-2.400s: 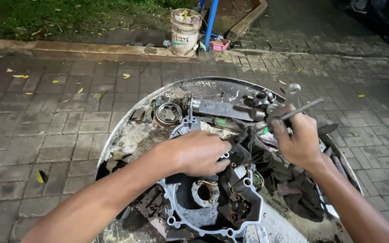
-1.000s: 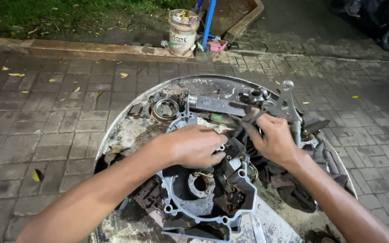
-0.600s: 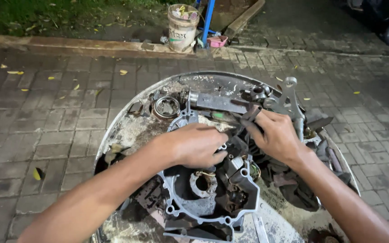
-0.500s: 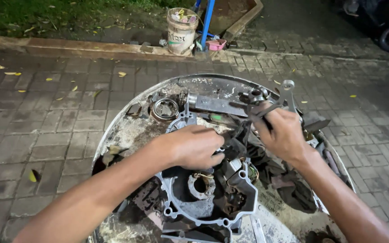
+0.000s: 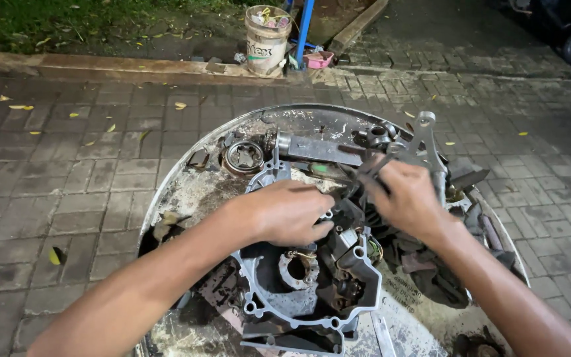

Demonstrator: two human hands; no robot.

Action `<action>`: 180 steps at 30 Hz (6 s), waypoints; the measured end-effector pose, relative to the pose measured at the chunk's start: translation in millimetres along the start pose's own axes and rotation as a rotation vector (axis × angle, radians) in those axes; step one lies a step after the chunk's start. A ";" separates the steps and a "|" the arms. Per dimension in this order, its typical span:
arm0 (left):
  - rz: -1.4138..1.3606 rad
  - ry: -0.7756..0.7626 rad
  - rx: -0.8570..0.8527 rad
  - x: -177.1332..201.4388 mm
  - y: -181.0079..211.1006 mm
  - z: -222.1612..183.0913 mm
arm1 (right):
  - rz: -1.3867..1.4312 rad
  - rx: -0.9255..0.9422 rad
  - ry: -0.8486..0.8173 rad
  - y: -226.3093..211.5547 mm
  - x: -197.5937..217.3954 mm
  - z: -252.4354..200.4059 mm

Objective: Cleaning an engine casing by scraping off residue and dirt with a small tool.

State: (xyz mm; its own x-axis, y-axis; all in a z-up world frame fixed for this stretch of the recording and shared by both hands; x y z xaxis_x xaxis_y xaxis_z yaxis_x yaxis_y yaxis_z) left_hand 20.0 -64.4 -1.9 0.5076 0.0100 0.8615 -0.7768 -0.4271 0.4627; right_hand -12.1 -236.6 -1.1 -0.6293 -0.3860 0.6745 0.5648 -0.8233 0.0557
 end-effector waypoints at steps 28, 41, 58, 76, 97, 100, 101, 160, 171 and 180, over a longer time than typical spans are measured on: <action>0.092 -0.015 -0.006 -14.4 -11.6 9.1 | 0.015 -0.016 0.076 23.8 1.6 -13.3; 0.108 0.005 0.013 -4.9 -7.1 0.2 | 0.107 0.041 0.069 17.8 2.2 -3.5; 0.077 0.036 -0.017 2.4 -0.7 -2.2 | 0.171 -0.034 0.071 16.6 -1.7 -5.1; 0.150 -0.144 0.088 9.5 8.7 -4.6 | 0.036 -0.397 -0.092 31.7 37.5 -3.2; 0.145 -0.340 0.341 3.9 3.0 -22.1 | 0.173 -0.413 -0.372 -17.4 76.9 60.6; 0.008 -0.288 0.314 -11.8 -14.1 -13.0 | 0.152 -0.512 -0.671 -31.4 48.6 61.0; 0.055 -0.134 0.162 -21.5 -23.2 2.4 | 0.233 -0.425 -0.554 -40.1 51.2 67.3; 0.445 0.042 0.182 -31.3 30.9 -19.4 | 0.152 -0.373 -0.523 -42.8 -2.1 48.1; 0.472 0.041 0.164 -29.2 32.4 -22.7 | 0.187 -0.320 -0.545 -43.5 -16.2 42.8; 0.377 0.021 0.178 -21.1 34.0 -24.9 | 0.257 -0.261 -0.535 -45.4 -19.3 49.5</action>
State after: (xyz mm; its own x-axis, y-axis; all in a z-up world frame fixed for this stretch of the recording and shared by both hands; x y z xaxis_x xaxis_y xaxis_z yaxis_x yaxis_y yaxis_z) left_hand -26.4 -56.6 0.9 0.1912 -0.1594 0.9685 -0.8295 -0.5538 0.0726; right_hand 0.9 -171.2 19.8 -0.1003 -0.3793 0.9198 0.4712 -0.8324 -0.2919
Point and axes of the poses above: each hand's wrist, its own z-axis towards the middle knuckle, its own x-axis out of the back of the hand, y = z × x, the point moved 7 cm from there along z, towards the middle knuckle, and after that the axes turned 8 degrees about x, right-handed, at the moved point
